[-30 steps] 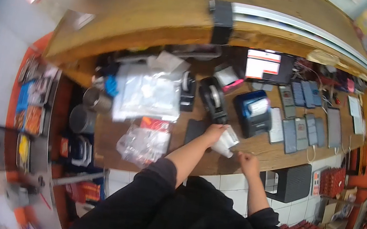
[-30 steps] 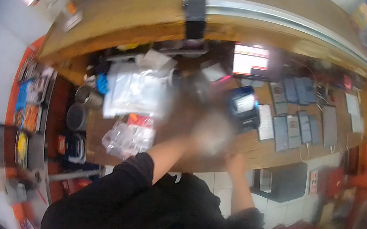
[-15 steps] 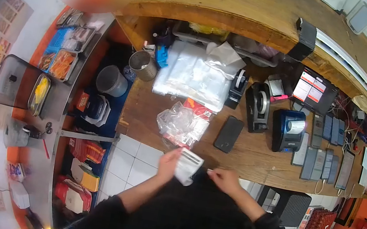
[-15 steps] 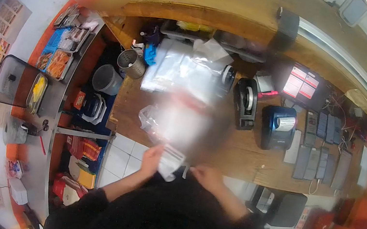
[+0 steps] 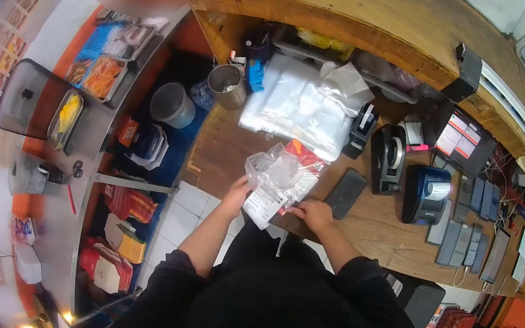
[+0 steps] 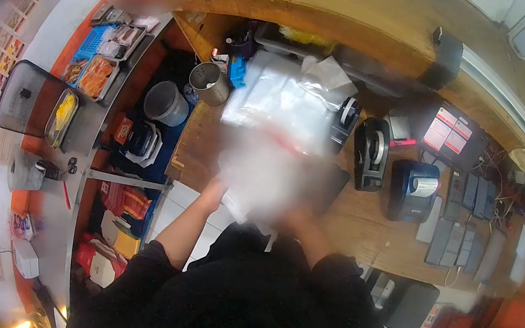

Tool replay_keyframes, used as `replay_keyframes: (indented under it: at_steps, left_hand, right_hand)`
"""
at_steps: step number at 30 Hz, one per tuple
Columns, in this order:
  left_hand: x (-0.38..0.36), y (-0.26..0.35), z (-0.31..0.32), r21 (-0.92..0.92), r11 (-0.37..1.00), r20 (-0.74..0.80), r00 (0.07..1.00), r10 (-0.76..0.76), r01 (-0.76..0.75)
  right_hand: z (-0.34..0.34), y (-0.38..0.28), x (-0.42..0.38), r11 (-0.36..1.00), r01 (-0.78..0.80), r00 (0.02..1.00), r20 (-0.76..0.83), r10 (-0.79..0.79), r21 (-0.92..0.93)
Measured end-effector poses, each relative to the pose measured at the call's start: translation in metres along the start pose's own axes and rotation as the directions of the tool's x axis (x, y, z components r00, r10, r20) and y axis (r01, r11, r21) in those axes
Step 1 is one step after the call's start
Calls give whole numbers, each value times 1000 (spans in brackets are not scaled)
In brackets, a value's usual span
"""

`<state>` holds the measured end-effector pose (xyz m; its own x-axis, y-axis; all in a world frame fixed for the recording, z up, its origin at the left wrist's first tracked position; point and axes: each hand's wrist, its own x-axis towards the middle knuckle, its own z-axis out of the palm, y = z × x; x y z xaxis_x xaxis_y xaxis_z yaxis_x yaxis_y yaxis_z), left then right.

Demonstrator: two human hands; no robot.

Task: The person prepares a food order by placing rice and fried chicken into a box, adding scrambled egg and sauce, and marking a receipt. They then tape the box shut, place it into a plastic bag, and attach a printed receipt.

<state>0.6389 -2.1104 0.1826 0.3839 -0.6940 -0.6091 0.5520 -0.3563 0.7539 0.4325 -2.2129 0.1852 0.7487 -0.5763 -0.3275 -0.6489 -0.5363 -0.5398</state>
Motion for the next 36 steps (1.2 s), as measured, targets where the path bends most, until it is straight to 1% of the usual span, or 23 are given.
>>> replay_keyframes:
  at_steps: [2, 5, 6, 7, 8, 9, 10, 11, 12, 13, 14, 18, 20, 22, 24, 25, 26, 27, 28, 30, 32, 34, 36]
  left_hand:
    - [6, 7, -1, -95, 995, 49, 998, -38, 42]
    - [-5, 29, 12, 160, 987, -26, 1000, -15, 19]
    - [-6, 32, 12, 518, 851, 69, 996, 61, -88]
    - [-7, 35, 11, 785, 582, 186, 977, 105, -212]
    - [27, 4, -11, 854, 446, 244, 963, 111, -268]
    - [57, -35, -30, 715, 531, 321, 888, 329, -455]
    - [73, -55, -44, 769, 571, 241, 958, 159, -288]
    - [62, -49, -42, 754, 639, 203, 979, -9, -151]
    - [34, -22, -28, 700, 714, 220, 957, -191, -19]
    - [17, -16, -22, 670, 724, 335, 937, -99, -163]
    - [-1, -8, -15, 660, 741, 296, 949, -106, -123]
    - [-50, 11, -4, 480, 853, 566, 815, -125, -202]
    - [-72, 31, 12, 435, 883, 569, 814, -117, -177]
    - [-66, 36, 17, 381, 912, 571, 814, -105, -150]
    - [-49, 23, 6, 383, 889, 554, 832, -5, -250]
    - [-49, 24, 5, 404, 880, 524, 852, 2, -251]
    - [-48, 25, 3, 402, 877, 533, 846, 7, -261]
    - [-47, 25, -1, 386, 889, 498, 867, 24, -246]
    - [-46, 24, -5, 368, 902, 459, 888, 36, -227]
    - [-42, 18, -14, 348, 907, 419, 905, 78, -239]
    - [-42, 14, -21, 324, 910, 372, 920, 128, -257]
    - [-50, 13, -19, 314, 938, 221, 972, 76, -144]
    - [-52, 8, -19, 314, 940, 198, 978, 70, -131]
  right_hand:
    - [10, 2, 3, 998, 47, 996, -75, -50, -39]
    - [11, -20, -6, 995, -92, 995, -40, 90, -46]
    - [45, -9, -5, 911, -131, 940, -242, 239, 390]
    - [63, -2, -3, 666, -32, 826, -355, 437, 745]
    - [53, -8, -5, 508, -120, 879, -146, 453, 853]
    - [41, -15, -7, 336, -217, 903, 58, 425, 917]
    - [35, -20, -5, 427, -280, 918, 109, 381, 860]
    - [35, -23, -5, 442, -129, 943, -29, 332, 888]
    - [23, -34, -10, 418, -156, 926, -15, 378, 895]
    - [45, -18, 0, 488, -96, 922, -107, 372, 868]
    - [23, -28, -14, 416, -97, 930, -67, 361, 904]
    - [-29, -26, -57, 181, -83, 923, 6, 386, 980]
    - [-53, -20, -85, 151, -1, 922, -58, 384, 989]
    - [-84, -11, -110, 207, 180, 876, -253, 411, 962]
    - [-117, 35, -121, 600, 129, 778, -456, 433, 789]
    - [-163, 13, -136, 195, 291, 714, -348, 608, 937]
    - [-178, 66, -126, -40, 458, 773, -375, 512, 888]
    - [-230, 41, -140, 64, 639, 676, -599, 428, 767]
    - [-289, -45, -171, 277, 638, 573, -683, 453, 718]
    - [-334, -4, -171, 245, 729, 575, -766, 288, 639]
    - [-390, 29, -162, 336, 696, 505, -765, 399, 635]
    - [-451, 66, -152, 515, 549, 476, -753, 454, 658]
    - [-503, 133, -130, 657, 474, 502, -793, 345, 586]
